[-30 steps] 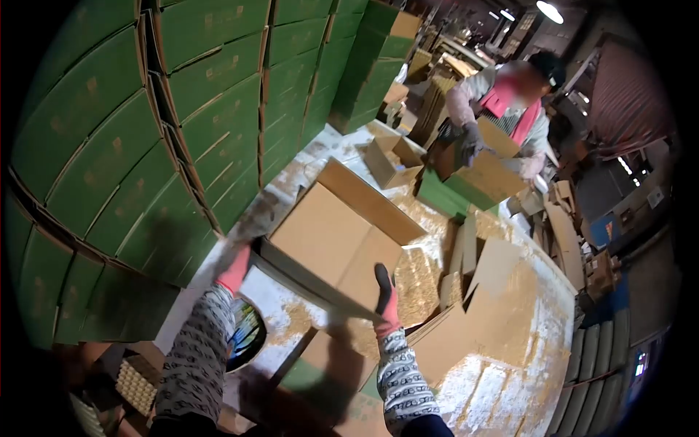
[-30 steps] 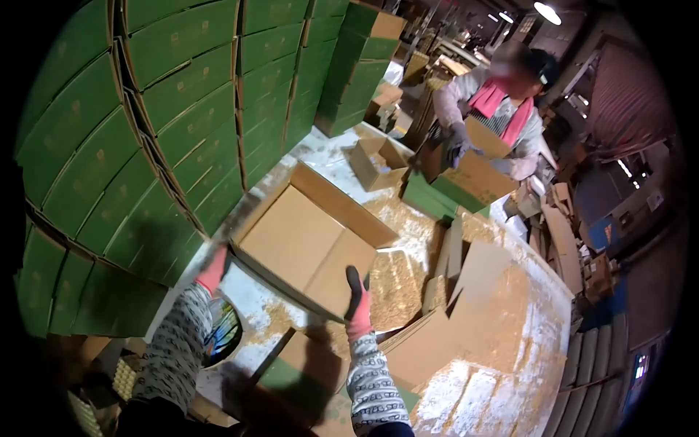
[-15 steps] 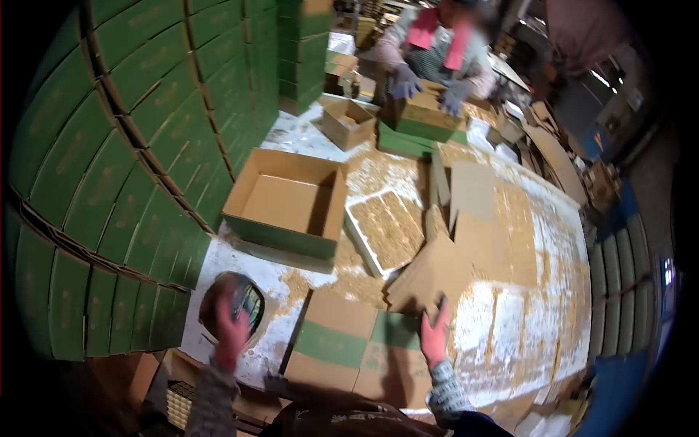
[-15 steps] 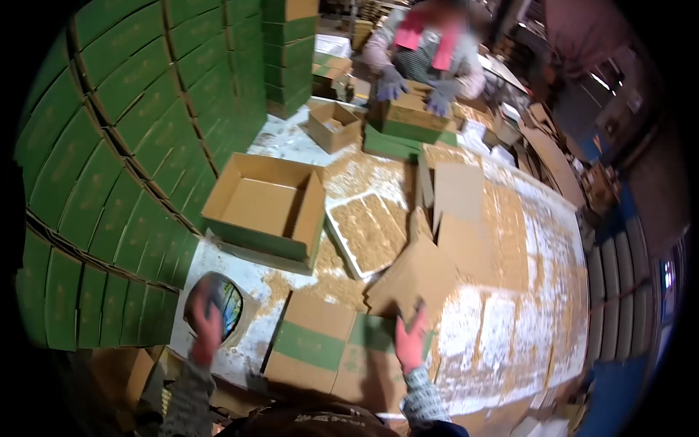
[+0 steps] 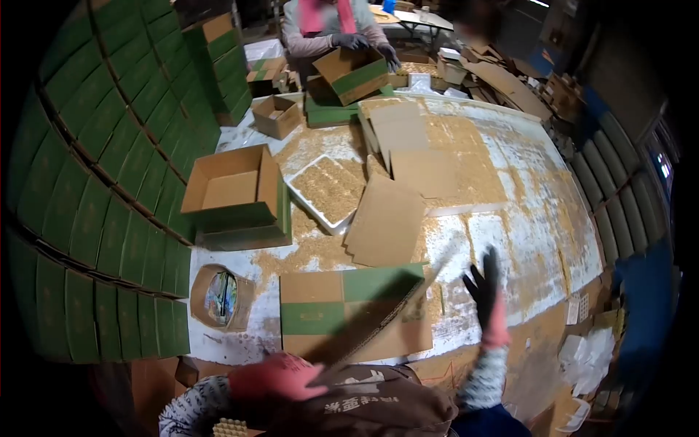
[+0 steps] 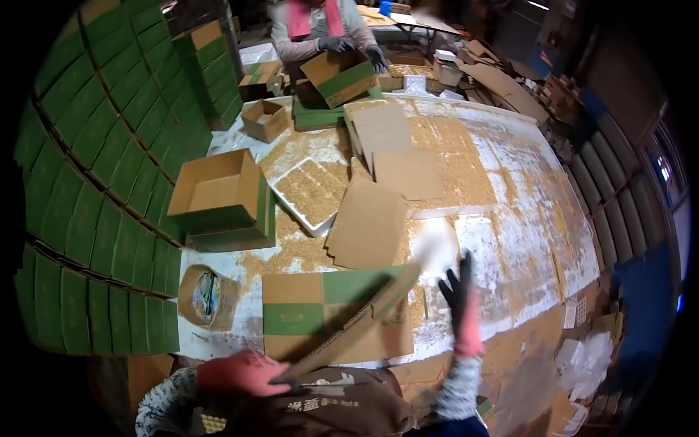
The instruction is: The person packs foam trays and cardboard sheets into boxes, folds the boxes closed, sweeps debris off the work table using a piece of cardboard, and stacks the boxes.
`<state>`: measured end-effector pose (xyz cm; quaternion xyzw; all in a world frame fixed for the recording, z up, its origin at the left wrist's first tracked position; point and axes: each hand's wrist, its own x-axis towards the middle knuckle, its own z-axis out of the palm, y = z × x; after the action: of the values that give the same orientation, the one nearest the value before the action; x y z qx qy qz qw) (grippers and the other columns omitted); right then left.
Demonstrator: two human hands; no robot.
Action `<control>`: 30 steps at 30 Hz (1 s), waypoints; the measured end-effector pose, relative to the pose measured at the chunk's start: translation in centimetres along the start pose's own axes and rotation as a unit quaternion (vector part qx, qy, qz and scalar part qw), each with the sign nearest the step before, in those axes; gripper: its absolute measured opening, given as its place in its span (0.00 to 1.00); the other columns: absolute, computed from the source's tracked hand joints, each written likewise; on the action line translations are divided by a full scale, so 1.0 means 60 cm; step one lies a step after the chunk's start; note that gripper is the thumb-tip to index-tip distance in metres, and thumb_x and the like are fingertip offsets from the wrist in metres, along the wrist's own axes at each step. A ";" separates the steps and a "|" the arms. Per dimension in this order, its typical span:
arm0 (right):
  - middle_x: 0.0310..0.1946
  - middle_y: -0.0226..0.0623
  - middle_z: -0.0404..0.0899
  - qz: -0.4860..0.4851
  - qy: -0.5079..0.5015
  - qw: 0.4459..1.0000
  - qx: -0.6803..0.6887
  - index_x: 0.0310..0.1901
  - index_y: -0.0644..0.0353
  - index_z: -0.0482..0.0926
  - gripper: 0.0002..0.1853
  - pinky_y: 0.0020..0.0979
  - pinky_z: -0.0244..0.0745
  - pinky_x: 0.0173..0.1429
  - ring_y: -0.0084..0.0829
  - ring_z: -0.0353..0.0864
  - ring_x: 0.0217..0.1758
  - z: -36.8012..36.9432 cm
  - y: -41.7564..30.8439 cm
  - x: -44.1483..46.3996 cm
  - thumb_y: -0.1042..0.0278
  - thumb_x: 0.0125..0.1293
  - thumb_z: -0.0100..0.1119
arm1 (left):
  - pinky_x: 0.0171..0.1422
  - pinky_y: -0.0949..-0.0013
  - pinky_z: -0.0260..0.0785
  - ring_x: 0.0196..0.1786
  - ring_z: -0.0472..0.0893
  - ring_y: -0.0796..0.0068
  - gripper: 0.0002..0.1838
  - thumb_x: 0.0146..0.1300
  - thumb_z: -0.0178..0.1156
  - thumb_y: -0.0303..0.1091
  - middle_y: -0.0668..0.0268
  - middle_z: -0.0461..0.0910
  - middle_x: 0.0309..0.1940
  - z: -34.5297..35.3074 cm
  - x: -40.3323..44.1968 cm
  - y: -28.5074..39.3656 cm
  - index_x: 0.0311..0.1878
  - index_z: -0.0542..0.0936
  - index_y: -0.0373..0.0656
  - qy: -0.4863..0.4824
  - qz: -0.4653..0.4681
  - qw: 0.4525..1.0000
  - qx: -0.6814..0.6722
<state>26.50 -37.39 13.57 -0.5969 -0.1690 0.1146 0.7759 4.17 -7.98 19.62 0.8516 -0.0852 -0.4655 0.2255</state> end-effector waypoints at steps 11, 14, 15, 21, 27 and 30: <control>0.54 0.43 0.66 -0.156 0.074 0.936 -0.308 0.61 0.61 0.62 0.29 0.37 0.59 0.64 0.38 0.65 0.60 0.096 0.027 -0.042 0.74 0.55 0.55 | 0.67 0.64 0.55 0.66 0.63 0.66 0.35 0.56 0.58 0.40 0.55 0.63 0.63 0.080 0.085 -0.108 0.64 0.60 0.35 0.303 0.069 0.804 -0.508; 0.35 0.38 0.73 -0.237 -0.370 0.733 -0.520 0.58 0.53 0.67 0.26 0.35 0.67 0.51 0.37 0.74 0.43 0.178 0.066 -0.041 0.66 0.55 0.57 | 0.66 0.61 0.57 0.65 0.64 0.60 0.36 0.56 0.60 0.43 0.51 0.62 0.63 0.029 0.076 -0.032 0.64 0.61 0.37 0.264 0.074 0.937 -0.217; 0.33 0.36 0.72 -0.232 -0.408 0.688 -0.553 0.58 0.50 0.68 0.26 0.35 0.67 0.48 0.36 0.74 0.40 0.164 0.135 -0.037 0.62 0.55 0.57 | 0.66 0.61 0.57 0.65 0.64 0.60 0.36 0.56 0.60 0.43 0.51 0.62 0.63 0.042 0.068 -0.029 0.64 0.61 0.37 0.260 0.074 0.937 -0.221; 0.48 0.45 0.76 0.055 -0.436 0.812 -0.384 0.62 0.55 0.64 0.26 0.35 0.67 0.58 0.44 0.74 0.52 0.160 0.046 0.081 0.55 0.64 0.50 | 0.67 0.61 0.59 0.65 0.63 0.60 0.46 0.54 0.65 0.41 0.54 0.58 0.65 0.065 0.125 -0.105 0.70 0.49 0.38 0.393 0.164 0.862 -0.275; 0.64 0.57 0.57 -0.179 -0.001 0.754 -0.632 0.63 0.68 0.58 0.29 0.43 0.58 0.66 0.53 0.57 0.66 0.135 0.109 0.054 0.57 0.66 0.46 | 0.56 0.71 0.70 0.56 0.70 0.71 0.48 0.51 0.57 0.14 0.58 0.64 0.60 0.105 0.197 -0.160 0.72 0.42 0.45 0.383 0.000 0.763 -0.520; 0.55 0.57 0.67 0.008 -0.096 0.772 -0.628 0.61 0.74 0.59 0.37 0.40 0.66 0.58 0.46 0.69 0.58 0.082 0.111 -0.022 0.45 0.64 0.47 | 0.57 0.71 0.68 0.57 0.69 0.71 0.35 0.59 0.54 0.22 0.60 0.70 0.55 0.123 0.228 -0.147 0.69 0.52 0.43 0.430 -0.003 0.646 -0.631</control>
<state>23.51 -31.76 8.11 -0.9384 -0.2728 0.0458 0.2071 5.03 -7.29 1.77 0.6080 0.3385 0.0111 0.7181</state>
